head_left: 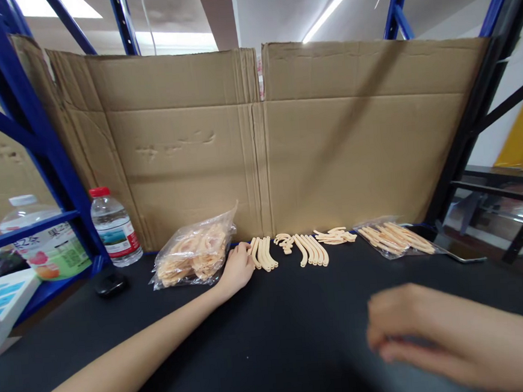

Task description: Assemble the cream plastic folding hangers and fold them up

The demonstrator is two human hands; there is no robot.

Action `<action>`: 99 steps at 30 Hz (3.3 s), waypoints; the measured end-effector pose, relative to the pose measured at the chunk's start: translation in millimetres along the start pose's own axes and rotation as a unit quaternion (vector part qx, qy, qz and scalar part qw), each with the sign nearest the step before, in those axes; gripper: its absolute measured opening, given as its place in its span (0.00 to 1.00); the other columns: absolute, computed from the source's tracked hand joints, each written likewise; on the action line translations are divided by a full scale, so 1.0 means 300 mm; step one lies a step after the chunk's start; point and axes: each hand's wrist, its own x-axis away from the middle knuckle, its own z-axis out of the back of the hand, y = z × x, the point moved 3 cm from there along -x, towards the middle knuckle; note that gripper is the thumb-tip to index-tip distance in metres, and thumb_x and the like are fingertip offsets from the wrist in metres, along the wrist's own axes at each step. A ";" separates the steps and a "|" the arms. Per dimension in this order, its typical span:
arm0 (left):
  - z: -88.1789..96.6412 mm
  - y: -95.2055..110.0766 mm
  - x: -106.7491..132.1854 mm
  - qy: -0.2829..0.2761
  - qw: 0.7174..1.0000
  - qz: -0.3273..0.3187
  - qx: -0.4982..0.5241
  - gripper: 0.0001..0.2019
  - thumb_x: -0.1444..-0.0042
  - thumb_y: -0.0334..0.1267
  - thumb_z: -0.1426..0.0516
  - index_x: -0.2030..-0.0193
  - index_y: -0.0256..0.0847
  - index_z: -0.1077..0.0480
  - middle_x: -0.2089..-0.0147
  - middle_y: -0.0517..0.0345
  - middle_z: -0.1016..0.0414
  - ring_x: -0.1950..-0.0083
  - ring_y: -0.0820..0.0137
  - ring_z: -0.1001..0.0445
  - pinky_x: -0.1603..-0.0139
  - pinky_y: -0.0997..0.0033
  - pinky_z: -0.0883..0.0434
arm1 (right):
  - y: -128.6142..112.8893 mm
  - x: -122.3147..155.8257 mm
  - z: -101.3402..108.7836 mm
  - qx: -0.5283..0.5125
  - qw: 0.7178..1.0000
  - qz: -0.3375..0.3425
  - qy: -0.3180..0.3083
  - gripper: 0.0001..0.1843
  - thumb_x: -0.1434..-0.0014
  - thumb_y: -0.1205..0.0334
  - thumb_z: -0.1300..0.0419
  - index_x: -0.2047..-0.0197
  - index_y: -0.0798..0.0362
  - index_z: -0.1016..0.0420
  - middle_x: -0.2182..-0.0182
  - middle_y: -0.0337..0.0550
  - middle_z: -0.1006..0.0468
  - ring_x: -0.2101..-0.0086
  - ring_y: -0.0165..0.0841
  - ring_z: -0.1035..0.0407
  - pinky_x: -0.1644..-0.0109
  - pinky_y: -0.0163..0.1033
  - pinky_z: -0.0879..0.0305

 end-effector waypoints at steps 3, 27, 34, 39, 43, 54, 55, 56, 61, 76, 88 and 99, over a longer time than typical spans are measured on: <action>0.008 0.013 -0.018 -0.012 1.000 0.014 -0.010 0.12 0.38 0.38 0.45 0.50 0.35 0.32 0.52 0.51 0.28 0.52 0.63 0.27 0.51 0.54 0.29 | 0.108 -0.216 0.037 0.070 0.997 0.003 0.008 0.09 0.38 0.66 0.46 0.63 0.51 0.23 0.67 0.40 0.22 0.65 0.32 0.29 0.60 0.35 0.38; 0.031 0.033 -0.101 -0.085 0.990 0.074 -0.082 0.14 0.38 0.39 0.44 0.48 0.36 0.33 0.51 0.51 0.28 0.54 0.64 0.26 0.55 0.57 0.27 | 0.497 -0.703 -0.157 -0.002 0.987 -0.016 0.158 0.09 0.39 0.66 0.43 0.65 0.55 0.20 0.69 0.42 0.32 0.68 0.31 0.35 0.60 0.36 0.42; 0.029 0.047 -0.096 -0.094 0.988 0.063 -0.109 0.14 0.38 0.38 0.44 0.48 0.36 0.33 0.52 0.51 0.28 0.55 0.64 0.26 0.56 0.58 0.27 | 0.489 -0.632 -0.070 -0.147 0.946 -0.064 0.283 0.12 0.41 0.58 0.43 0.61 0.55 0.21 0.69 0.45 0.25 0.69 0.33 0.34 0.63 0.39 0.40; 0.018 0.036 -0.104 -0.085 0.990 0.053 -0.096 0.13 0.38 0.38 0.44 0.48 0.36 0.33 0.52 0.51 0.28 0.55 0.64 0.26 0.55 0.58 0.27 | 0.479 -0.542 -0.061 -0.314 0.902 -0.100 0.279 0.23 0.43 0.46 0.44 0.56 0.58 0.24 0.78 0.41 0.26 0.80 0.29 0.34 0.73 0.37 0.37; 0.042 0.050 -0.101 -0.063 0.995 0.043 -0.058 0.13 0.39 0.38 0.44 0.49 0.36 0.33 0.52 0.52 0.28 0.55 0.64 0.26 0.55 0.57 0.27 | 0.441 -0.456 -0.074 -0.420 0.858 -0.122 0.269 0.25 0.50 0.45 0.36 0.58 0.58 0.24 0.71 0.48 0.21 0.74 0.32 0.27 0.71 0.37 0.32; 0.090 0.250 0.096 -0.057 0.957 -0.038 0.281 0.14 0.45 0.32 0.45 0.51 0.36 0.36 0.59 0.52 0.26 0.58 0.66 0.25 0.57 0.65 0.26 | 0.322 -0.319 -0.167 -0.551 0.777 -0.162 0.258 0.21 0.52 0.50 0.32 0.60 0.56 0.22 0.60 0.50 0.21 0.67 0.33 0.27 0.67 0.37 0.31; 0.083 0.262 0.128 -0.062 0.948 -0.038 0.310 0.13 0.44 0.34 0.46 0.52 0.36 0.37 0.58 0.52 0.26 0.58 0.66 0.25 0.58 0.65 0.25 | 0.317 -0.315 -0.182 -0.563 0.766 -0.170 0.257 0.19 0.54 0.52 0.31 0.61 0.55 0.23 0.61 0.49 0.21 0.68 0.31 0.28 0.69 0.35 0.33; 0.076 0.272 0.159 -0.066 0.939 -0.036 0.335 0.11 0.42 0.37 0.47 0.53 0.36 0.37 0.58 0.51 0.26 0.59 0.66 0.25 0.59 0.65 0.25 | 0.313 -0.312 -0.197 -0.578 0.754 -0.177 0.257 0.18 0.55 0.54 0.29 0.63 0.54 0.24 0.63 0.47 0.20 0.70 0.30 0.29 0.71 0.33 0.35; 0.032 0.295 0.256 -0.081 0.838 0.018 0.540 0.14 0.42 0.45 0.43 0.57 0.40 0.42 0.62 0.53 0.23 0.61 0.67 0.23 0.58 0.66 0.26 | 0.308 -0.309 -0.270 -0.648 0.700 -0.171 0.247 0.21 0.59 0.60 0.27 0.63 0.53 0.28 0.68 0.44 0.21 0.71 0.28 0.33 0.70 0.32 0.39; -0.010 0.270 0.262 -0.074 0.800 0.078 0.590 0.19 0.42 0.51 0.43 0.57 0.42 0.48 0.60 0.48 0.20 0.64 0.63 0.19 0.59 0.60 0.24 | 0.315 -0.316 -0.318 -0.630 0.728 -0.168 0.212 0.14 0.58 0.57 0.27 0.72 0.56 0.24 0.69 0.40 0.26 0.71 0.28 0.31 0.62 0.37 0.33; -0.014 0.260 0.260 -0.056 0.828 0.092 0.550 0.21 0.51 0.36 0.35 0.59 0.43 0.44 0.64 0.54 0.20 0.63 0.63 0.19 0.58 0.62 0.23 | 0.297 -0.320 -0.315 -0.677 0.718 -0.103 0.128 0.12 0.47 0.56 0.32 0.65 0.55 0.26 0.59 0.48 0.22 0.63 0.32 0.27 0.55 0.40 0.33; 0.002 0.279 0.264 -0.082 0.858 0.041 0.505 0.08 0.47 0.34 0.38 0.68 0.38 0.35 0.65 0.56 0.23 0.57 0.61 0.21 0.57 0.65 0.25 | 0.290 -0.322 -0.313 -0.663 0.739 -0.098 0.069 0.13 0.45 0.56 0.34 0.66 0.57 0.29 0.70 0.44 0.22 0.67 0.33 0.25 0.59 0.38 0.32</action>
